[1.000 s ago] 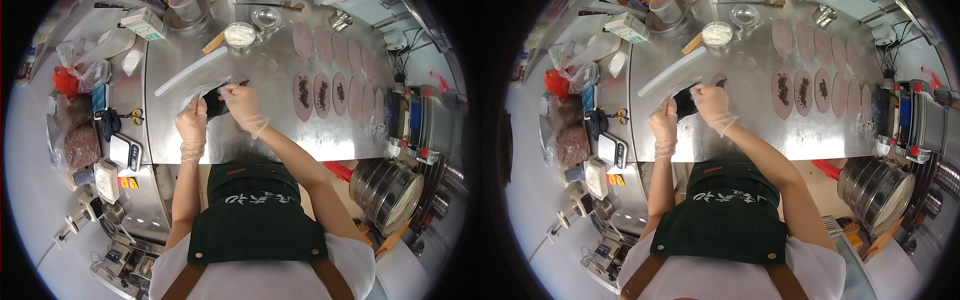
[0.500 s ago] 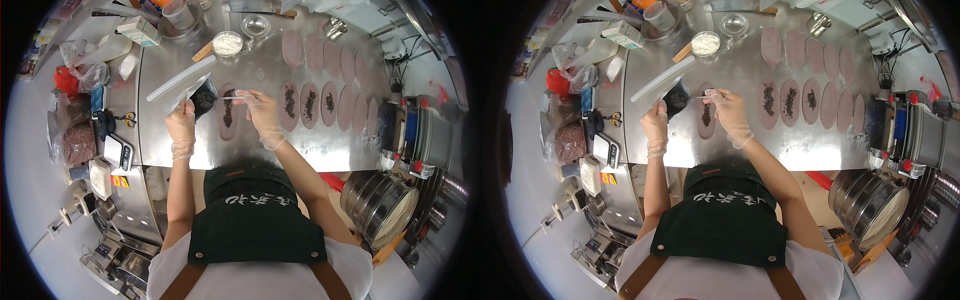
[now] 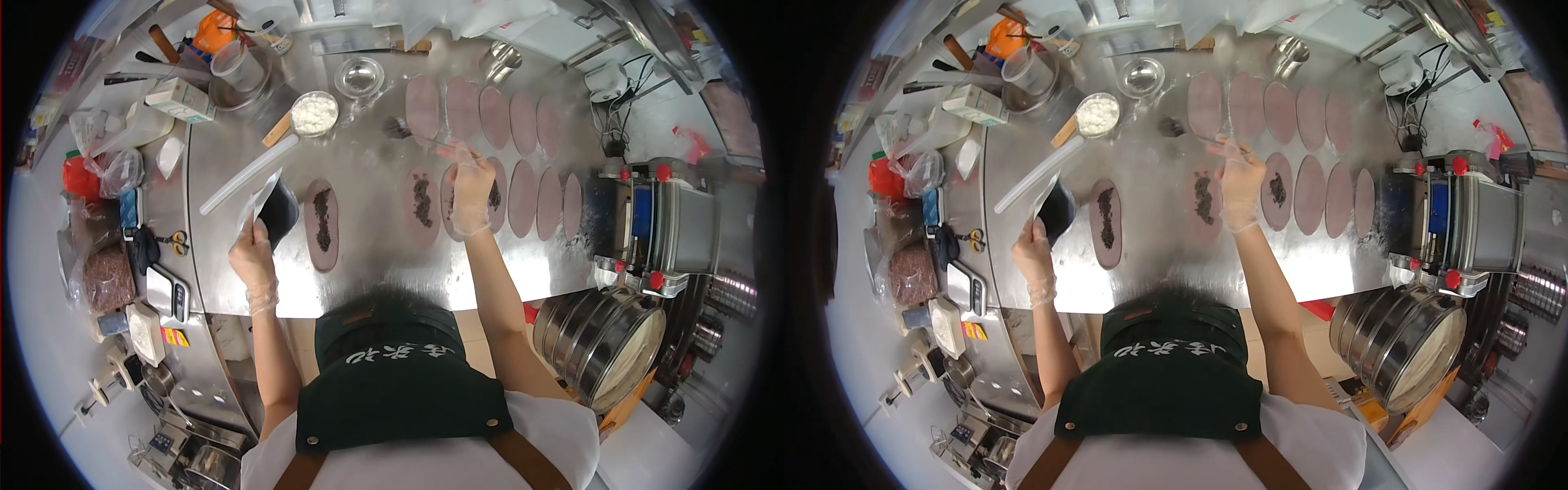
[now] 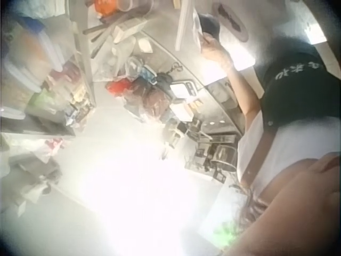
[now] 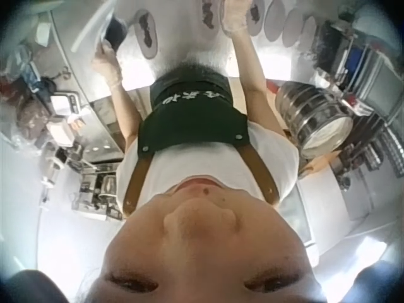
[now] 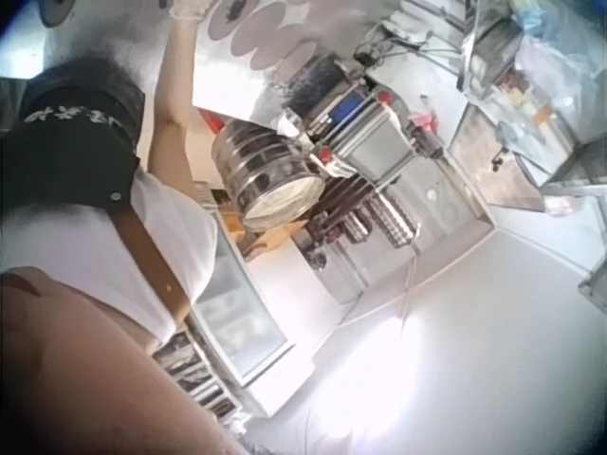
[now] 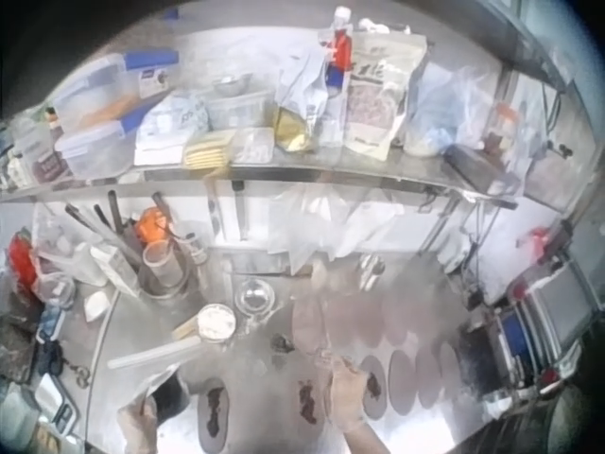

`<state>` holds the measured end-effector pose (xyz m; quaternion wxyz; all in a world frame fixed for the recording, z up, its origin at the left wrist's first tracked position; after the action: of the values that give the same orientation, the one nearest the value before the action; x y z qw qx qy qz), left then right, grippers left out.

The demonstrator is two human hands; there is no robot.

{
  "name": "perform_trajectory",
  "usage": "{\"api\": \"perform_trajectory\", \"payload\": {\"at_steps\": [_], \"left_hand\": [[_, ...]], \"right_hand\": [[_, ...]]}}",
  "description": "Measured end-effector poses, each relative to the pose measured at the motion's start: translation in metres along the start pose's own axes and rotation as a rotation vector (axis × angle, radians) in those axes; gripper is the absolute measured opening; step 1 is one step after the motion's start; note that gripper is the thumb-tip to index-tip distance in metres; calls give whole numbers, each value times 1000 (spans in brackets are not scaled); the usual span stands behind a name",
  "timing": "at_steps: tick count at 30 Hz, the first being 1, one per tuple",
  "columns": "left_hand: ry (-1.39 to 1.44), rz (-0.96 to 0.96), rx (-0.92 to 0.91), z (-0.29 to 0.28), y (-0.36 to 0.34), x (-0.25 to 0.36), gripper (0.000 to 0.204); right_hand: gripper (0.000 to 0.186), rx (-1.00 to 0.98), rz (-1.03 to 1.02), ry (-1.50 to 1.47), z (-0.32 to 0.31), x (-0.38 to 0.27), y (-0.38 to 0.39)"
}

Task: Preparing, rolling, and filling pieces of purple dough on a stainless steel work surface.

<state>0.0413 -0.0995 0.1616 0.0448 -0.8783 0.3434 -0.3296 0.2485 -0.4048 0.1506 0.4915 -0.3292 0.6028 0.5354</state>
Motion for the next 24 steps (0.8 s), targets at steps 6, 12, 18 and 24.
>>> {"api": "perform_trajectory", "payload": {"at_steps": [6, 12, 18, 24], "left_hand": [[44, -92, -24, -6, 0, 10, 25], [31, -157, -32, -7, -2, -2, 27], [53, -208, -35, -7, -6, -7, 29], [61, -202, -54, -7, -9, -2, 30]], "right_hand": [[21, 252, -184, 109, 6, 25, -87], [23, 366, -440, 320, 28, 45, -122], [18, 402, -443, 445, 39, 42, -126], [16, 425, -536, 493, 39, 43, -126]]}}
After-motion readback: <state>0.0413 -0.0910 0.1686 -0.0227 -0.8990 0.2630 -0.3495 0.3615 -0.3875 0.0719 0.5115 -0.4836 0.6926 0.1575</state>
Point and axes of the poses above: each hand's wrist, its own y-axis away from the middle knuckle, its own z-axis out of the palm, x = y × z, the point moved 3 cm from there along -y, towards the middle knuckle, and after that the axes turned 7 degrees about x, right-handed, at the moved point
